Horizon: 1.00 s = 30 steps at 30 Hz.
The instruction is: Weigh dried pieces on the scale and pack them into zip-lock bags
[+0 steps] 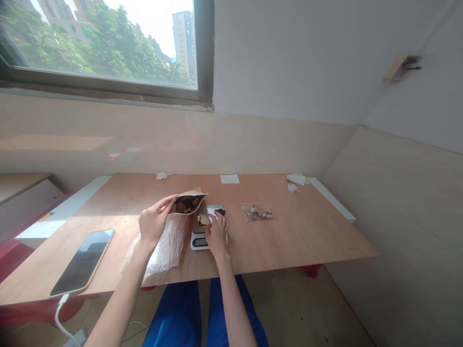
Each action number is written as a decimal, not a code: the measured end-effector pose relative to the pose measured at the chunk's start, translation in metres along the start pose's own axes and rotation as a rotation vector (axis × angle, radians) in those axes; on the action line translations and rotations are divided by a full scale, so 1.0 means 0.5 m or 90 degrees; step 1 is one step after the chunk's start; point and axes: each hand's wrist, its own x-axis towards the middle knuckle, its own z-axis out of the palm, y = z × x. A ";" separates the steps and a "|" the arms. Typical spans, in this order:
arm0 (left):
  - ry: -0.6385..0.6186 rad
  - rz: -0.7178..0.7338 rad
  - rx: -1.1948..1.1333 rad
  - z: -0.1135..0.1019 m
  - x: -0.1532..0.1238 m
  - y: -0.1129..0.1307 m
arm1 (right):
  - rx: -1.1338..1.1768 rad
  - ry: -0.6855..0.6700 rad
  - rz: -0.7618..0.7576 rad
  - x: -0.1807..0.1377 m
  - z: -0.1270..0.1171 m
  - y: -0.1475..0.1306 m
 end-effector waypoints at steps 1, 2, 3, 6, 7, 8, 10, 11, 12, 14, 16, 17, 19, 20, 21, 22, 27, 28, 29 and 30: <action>0.000 -0.001 0.001 0.000 -0.001 0.000 | 0.019 0.011 -0.001 -0.001 0.000 0.001; -0.001 -0.002 0.002 -0.001 -0.002 0.000 | 0.038 0.025 -0.003 -0.001 -0.002 0.001; -0.001 -0.003 0.003 -0.001 -0.003 0.000 | 0.056 0.041 -0.005 0.001 -0.004 0.000; -0.001 -0.003 0.000 0.001 -0.008 -0.003 | 0.089 0.097 0.013 0.014 -0.015 0.001; -0.003 -0.002 -0.005 0.002 -0.010 -0.005 | 0.088 0.110 0.027 0.020 -0.018 0.003; -0.005 -0.003 -0.012 0.003 -0.012 -0.006 | 0.080 0.116 0.042 0.026 -0.020 0.008; -0.012 -0.010 -0.030 0.005 -0.017 -0.009 | 0.055 0.100 0.066 0.035 -0.017 0.021; -0.015 -0.014 -0.037 0.006 -0.020 -0.010 | 0.044 0.083 0.073 0.038 -0.013 0.028; -0.017 -0.018 -0.041 0.007 -0.022 -0.010 | 0.035 0.065 0.077 0.039 -0.007 0.035; -0.022 -0.022 -0.046 0.007 -0.026 -0.011 | 0.031 0.036 0.082 0.037 0.007 0.046; -0.023 -0.022 -0.048 0.008 -0.028 -0.011 | 0.042 0.021 0.081 0.033 0.019 0.048; -0.023 -0.022 -0.051 0.008 -0.030 -0.012 | 0.054 0.016 0.077 0.031 0.022 0.046; -0.024 -0.024 -0.055 0.007 -0.031 -0.013 | 0.090 0.013 0.065 0.029 0.018 0.032; -0.028 -0.025 -0.055 0.007 -0.032 -0.014 | 0.112 0.022 0.059 0.029 0.010 0.021; -0.034 -0.025 -0.055 0.006 -0.033 -0.014 | 0.135 0.046 0.057 0.029 -0.002 0.007; -0.042 -0.026 -0.054 0.006 -0.034 -0.014 | 0.159 0.081 0.060 0.029 -0.017 -0.010; -0.060 -0.011 -0.050 0.009 -0.040 -0.012 | 0.285 0.174 -0.004 0.028 -0.112 -0.106; -0.060 -0.006 -0.052 0.010 -0.042 -0.012 | 0.303 0.121 -0.051 0.029 -0.127 -0.123; -0.061 -0.003 -0.053 0.011 -0.044 -0.012 | 0.310 0.056 -0.097 0.031 -0.138 -0.137; -0.064 -0.003 -0.052 0.012 -0.046 -0.012 | 0.302 -0.009 -0.136 0.035 -0.146 -0.148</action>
